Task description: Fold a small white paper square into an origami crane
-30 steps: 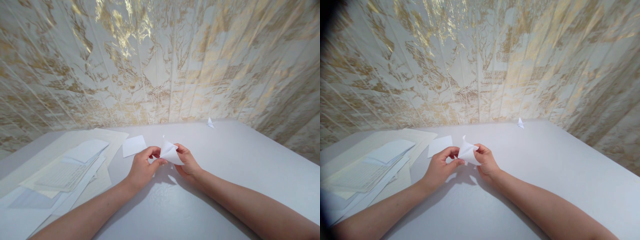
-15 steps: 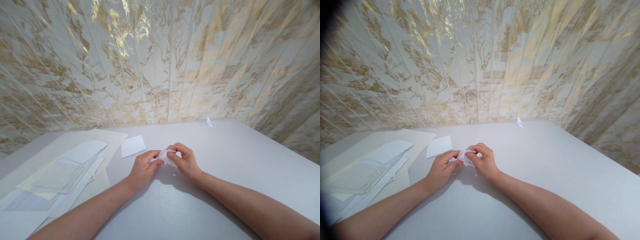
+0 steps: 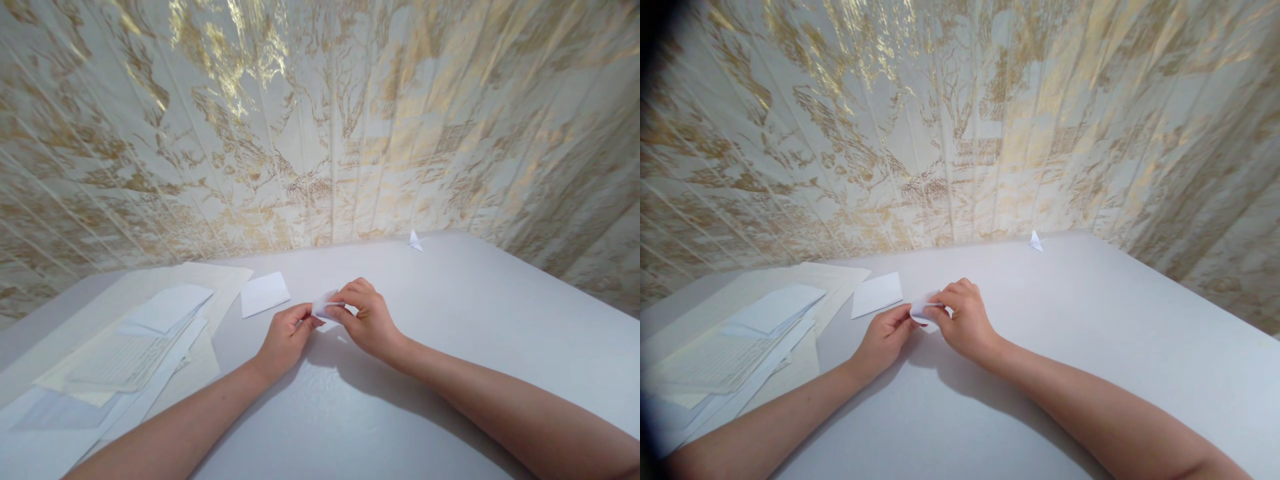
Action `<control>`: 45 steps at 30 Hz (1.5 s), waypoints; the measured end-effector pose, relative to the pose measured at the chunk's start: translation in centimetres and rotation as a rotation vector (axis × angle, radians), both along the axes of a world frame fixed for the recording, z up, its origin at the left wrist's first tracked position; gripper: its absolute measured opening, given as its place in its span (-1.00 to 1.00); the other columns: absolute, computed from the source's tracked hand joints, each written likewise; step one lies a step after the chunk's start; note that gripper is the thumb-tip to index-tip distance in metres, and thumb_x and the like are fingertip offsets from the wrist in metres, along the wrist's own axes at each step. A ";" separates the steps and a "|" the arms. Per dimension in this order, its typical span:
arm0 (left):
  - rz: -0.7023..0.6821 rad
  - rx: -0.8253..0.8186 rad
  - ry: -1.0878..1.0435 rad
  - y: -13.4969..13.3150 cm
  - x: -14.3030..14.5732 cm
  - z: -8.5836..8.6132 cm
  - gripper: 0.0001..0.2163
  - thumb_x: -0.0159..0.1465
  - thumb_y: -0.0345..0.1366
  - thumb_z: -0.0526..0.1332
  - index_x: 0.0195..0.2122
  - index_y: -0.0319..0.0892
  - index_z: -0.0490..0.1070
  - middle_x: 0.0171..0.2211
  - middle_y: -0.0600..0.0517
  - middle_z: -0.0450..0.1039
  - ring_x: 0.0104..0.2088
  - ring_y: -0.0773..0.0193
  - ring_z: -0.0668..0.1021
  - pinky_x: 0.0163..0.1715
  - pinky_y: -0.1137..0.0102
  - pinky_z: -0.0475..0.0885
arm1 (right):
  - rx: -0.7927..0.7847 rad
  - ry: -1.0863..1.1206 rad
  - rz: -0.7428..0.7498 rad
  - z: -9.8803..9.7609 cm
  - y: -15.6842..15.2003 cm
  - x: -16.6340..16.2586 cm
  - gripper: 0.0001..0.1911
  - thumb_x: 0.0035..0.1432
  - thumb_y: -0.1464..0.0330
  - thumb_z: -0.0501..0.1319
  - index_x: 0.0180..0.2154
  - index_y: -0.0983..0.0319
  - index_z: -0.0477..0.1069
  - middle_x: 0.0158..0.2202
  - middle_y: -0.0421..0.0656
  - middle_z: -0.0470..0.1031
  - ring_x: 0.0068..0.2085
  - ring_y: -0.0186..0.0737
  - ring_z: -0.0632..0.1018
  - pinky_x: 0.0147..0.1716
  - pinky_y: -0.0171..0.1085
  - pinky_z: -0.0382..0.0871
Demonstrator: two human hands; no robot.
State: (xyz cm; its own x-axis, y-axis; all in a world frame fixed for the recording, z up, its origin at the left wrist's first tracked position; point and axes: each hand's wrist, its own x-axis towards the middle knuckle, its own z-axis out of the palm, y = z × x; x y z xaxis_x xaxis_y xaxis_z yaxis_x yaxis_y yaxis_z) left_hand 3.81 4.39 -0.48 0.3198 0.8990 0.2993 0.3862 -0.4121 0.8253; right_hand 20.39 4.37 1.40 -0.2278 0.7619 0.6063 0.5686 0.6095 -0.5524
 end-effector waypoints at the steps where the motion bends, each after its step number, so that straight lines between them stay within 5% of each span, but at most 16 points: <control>1: -0.003 -0.007 -0.003 0.0 0.0 0.0 -0.79 0.17 -0.30 0.07 -0.32 -0.20 0.47 -0.42 0.03 0.50 -0.36 0.27 0.48 -0.31 0.44 0.33 | -0.009 0.002 0.000 0.1 0.0 0.0 -0.91 0.01 0.39 0.24 -0.51 0.21 0.46 -0.54 -0.18 0.45 -0.38 -0.24 0.38 -0.31 -0.23 0.19; 12: 0.010 -0.195 -0.140 0.0 0.2 0.2 -0.78 0.16 -0.20 0.10 -0.42 -0.25 0.42 -0.48 0.02 0.48 -0.46 0.30 0.45 -0.42 0.43 0.32 | -0.009 0.150 -0.031 0.4 -0.1 0.0 -0.89 0.02 0.38 0.21 -0.53 0.20 0.40 -0.55 -0.20 0.42 -0.40 -0.25 0.39 -0.33 -0.24 0.25; 15: -0.019 -0.270 -0.193 0.1 0.2 0.1 -0.77 0.14 -0.19 0.13 -0.40 -0.27 0.44 -0.50 0.03 0.46 -0.49 0.33 0.41 -0.46 0.45 0.28 | -0.010 0.200 -0.048 0.2 0.3 0.0 -0.90 -0.02 0.41 0.23 -0.55 0.23 0.39 -0.41 -0.13 0.44 -0.28 -0.21 0.41 -0.25 -0.22 0.26; 17: -0.052 -0.311 -0.263 0.1 0.3 0.0 -0.78 0.13 -0.20 0.16 -0.38 -0.27 0.44 -0.49 0.05 0.45 -0.48 0.35 0.40 -0.45 0.46 0.27 | -0.094 0.253 -0.025 0.0 0.5 0.0 -0.91 -0.03 0.41 0.21 -0.55 0.24 0.39 -0.36 -0.11 0.46 -0.28 -0.22 0.44 -0.24 -0.23 0.29; 21: -0.056 -0.408 -0.454 0.1 0.7 -0.2 -0.77 0.08 -0.22 0.22 -0.32 -0.27 0.41 -0.47 0.06 0.43 -0.45 0.35 0.41 -0.41 0.46 0.28 | -0.312 0.292 0.027 -0.2 0.6 -0.2 -0.89 -0.02 0.40 0.18 -0.55 0.26 0.38 -0.57 -0.21 0.44 -0.50 -0.32 0.43 -0.43 -0.31 0.32; 27: 0.000 -0.483 -0.561 0.1 1.0 -0.4 -0.78 0.04 -0.20 0.25 -0.43 -0.29 0.38 -0.57 0.09 0.36 -0.53 0.40 0.36 -0.51 0.49 0.23 | -0.384 0.339 0.022 0.2 0.3 -0.5 -0.87 -0.08 0.40 0.17 -0.60 0.27 0.38 -0.62 -0.22 0.43 -0.54 -0.35 0.40 -0.48 -0.35 0.27; 35: 0.045 -0.563 -0.681 0.1 1.2 0.2 -0.54 -0.03 -0.21 0.31 -0.12 -0.18 0.23 -0.54 0.10 0.42 -0.51 0.34 0.45 -0.49 0.46 0.34 | -0.765 0.650 -0.034 -0.6 1.0 -0.9 -0.90 -0.23 0.42 0.21 -0.66 0.31 0.34 -0.72 -0.30 0.30 -0.65 -0.48 0.25 -0.64 -0.43 0.07; 45: -0.018 -0.392 -0.560 0.2 0.7 -0.6 -0.58 0.17 -0.07 0.09 0.00 -0.18 0.22 -0.50 0.05 0.38 -0.53 0.34 0.42 -0.46 0.40 0.37 | -1.133 1.002 0.025 -1.1 1.5 -1.0 -0.82 -0.24 0.51 0.26 -0.69 0.32 0.26 -0.79 -0.29 0.22 -0.72 -0.51 0.22 -0.72 -0.48 0.10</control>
State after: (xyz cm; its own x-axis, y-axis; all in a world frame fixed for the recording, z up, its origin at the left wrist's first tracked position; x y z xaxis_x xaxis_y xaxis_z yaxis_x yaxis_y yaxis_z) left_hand 4.53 4.56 -1.07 0.2277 0.9707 0.0772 -0.1465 -0.0443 0.9882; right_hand 19.39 5.86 0.26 -0.1081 0.9215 -0.3731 -0.3200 -0.3876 -0.8645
